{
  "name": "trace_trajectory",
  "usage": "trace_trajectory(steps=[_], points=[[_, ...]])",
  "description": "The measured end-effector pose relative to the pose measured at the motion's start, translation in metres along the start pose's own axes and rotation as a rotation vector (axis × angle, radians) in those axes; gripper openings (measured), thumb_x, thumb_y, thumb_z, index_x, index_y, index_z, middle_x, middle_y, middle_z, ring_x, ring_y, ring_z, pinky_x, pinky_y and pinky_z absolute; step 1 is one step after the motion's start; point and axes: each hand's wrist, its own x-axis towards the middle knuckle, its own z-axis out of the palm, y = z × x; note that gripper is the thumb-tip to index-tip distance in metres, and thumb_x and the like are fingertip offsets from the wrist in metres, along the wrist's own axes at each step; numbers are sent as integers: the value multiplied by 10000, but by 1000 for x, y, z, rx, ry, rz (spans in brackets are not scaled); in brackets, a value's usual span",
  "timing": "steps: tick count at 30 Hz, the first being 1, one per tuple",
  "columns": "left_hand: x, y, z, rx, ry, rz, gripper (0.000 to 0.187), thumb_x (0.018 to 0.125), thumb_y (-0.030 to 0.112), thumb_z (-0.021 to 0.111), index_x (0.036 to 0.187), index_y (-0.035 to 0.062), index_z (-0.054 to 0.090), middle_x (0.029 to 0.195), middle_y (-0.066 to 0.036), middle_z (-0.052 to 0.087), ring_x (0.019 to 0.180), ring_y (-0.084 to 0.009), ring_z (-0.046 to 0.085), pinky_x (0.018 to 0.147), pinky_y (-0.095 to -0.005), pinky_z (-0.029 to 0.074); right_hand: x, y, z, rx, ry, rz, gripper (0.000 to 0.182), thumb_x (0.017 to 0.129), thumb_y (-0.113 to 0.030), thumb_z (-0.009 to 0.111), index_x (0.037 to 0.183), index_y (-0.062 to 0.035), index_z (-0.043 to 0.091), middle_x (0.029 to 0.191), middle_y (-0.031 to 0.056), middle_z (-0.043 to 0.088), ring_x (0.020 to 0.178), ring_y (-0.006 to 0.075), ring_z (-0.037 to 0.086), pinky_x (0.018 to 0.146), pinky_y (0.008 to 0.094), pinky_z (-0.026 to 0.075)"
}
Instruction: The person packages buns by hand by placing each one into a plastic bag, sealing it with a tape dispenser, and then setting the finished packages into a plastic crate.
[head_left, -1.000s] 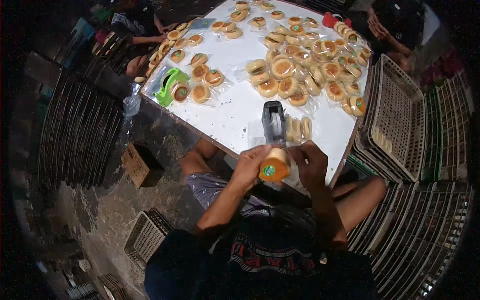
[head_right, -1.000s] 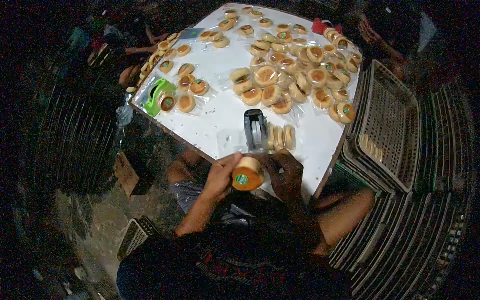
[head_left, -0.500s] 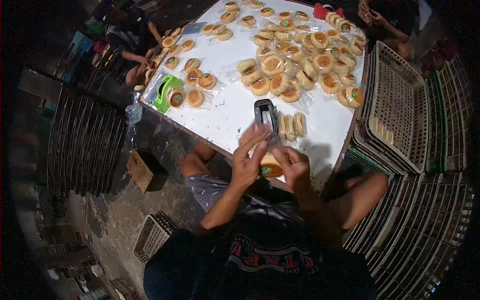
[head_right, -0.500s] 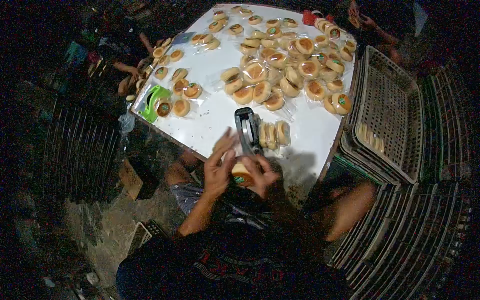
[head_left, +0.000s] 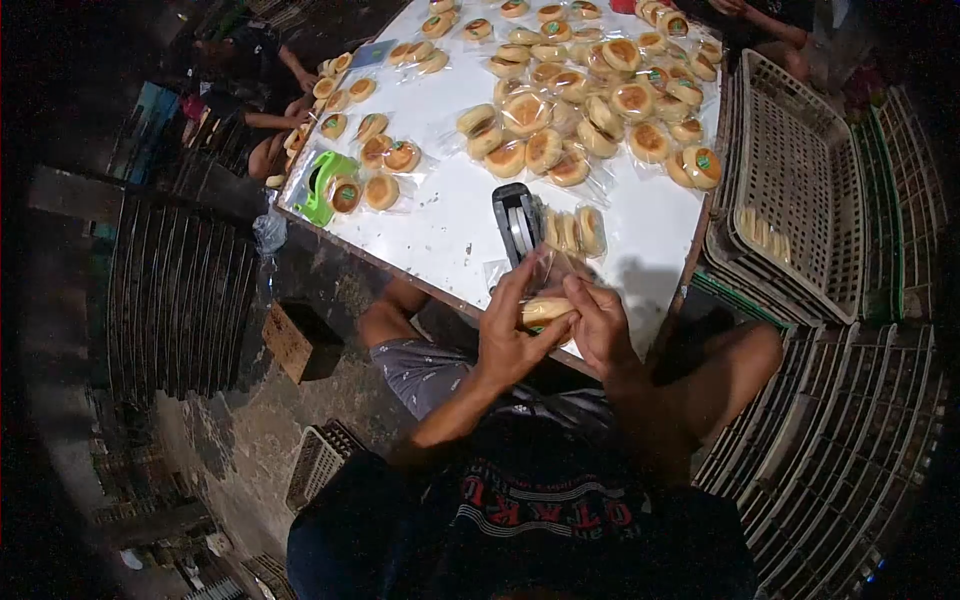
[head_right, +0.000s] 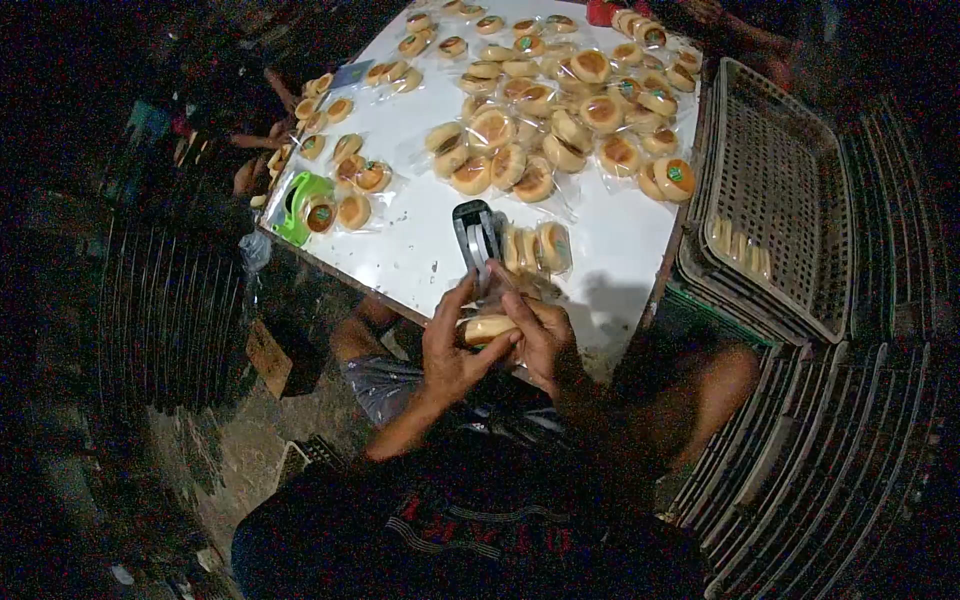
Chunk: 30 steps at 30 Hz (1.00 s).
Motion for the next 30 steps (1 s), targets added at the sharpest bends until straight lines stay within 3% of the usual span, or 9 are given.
trace_trajectory(steps=[2,7,13,16,20,22,26,28,30], points=[[-6,-14,-2,123,-39,135,520,726,153,821,1167,-25,612,1091,-166,652,954,-225,656,785,-316,542,2,1,6,112,-26,-24,510,1007,-254,455,1404,53,364,1460,157,373,1354,238,365,1069,332,356],[-2,-18,-25,-332,-372,-710,314,791,276,793,980,34,727,878,-31,706,827,-108,627,751,-271,511,4,-5,-6,-326,62,-319,527,995,-294,481,1411,7,363,1482,138,321,1319,261,413,1033,344,415],[-13,-24,-30,-194,-316,-685,265,828,266,755,921,19,724,808,-26,689,762,-88,593,707,-258,478,3,13,-10,-794,182,-213,148,877,-123,662,993,-30,658,811,97,683,782,178,666,702,333,523],[-15,-29,-37,-364,-250,-656,199,860,203,716,900,8,716,849,-32,675,813,-94,590,734,-249,470,0,1,23,-851,381,-65,121,869,-133,672,923,-24,670,821,97,671,786,190,660,676,329,520],[-27,-48,-42,-564,-122,-561,149,881,152,682,935,15,697,995,-33,641,928,-128,582,816,-261,463,9,-3,25,-1320,-158,-723,216,819,-143,705,1004,-44,655,740,99,627,675,267,623,663,376,517],[-25,-37,-45,-769,-91,-788,151,888,150,672,963,20,689,998,-24,631,941,-133,577,850,-266,455,10,-2,29,-1232,-70,-544,111,794,-118,721,823,-23,670,669,97,589,617,232,575,608,335,451],[-34,-64,-45,-509,-249,-754,127,910,151,636,903,25,645,958,-31,601,936,-131,545,869,-270,410,7,19,37,-1320,144,-281,173,829,-166,704,747,-26,644,662,107,581,617,221,575,602,331,445],[-42,-70,-31,-389,-45,-522,136,919,109,585,837,2,576,938,-47,563,884,-133,519,802,-264,406,2,47,33,-1178,208,-151,200,870,-192,678,755,-30,648,660,78,584,616,192,573,609,322,448],[-43,-58,-26,-283,157,-326,135,908,84,571,823,-20,557,916,-57,544,867,-129,505,770,-268,405,-11,85,11,-774,175,-29,279,930,-278,621,1071,-39,590,921,61,593,857,152,575,741,312,462]])
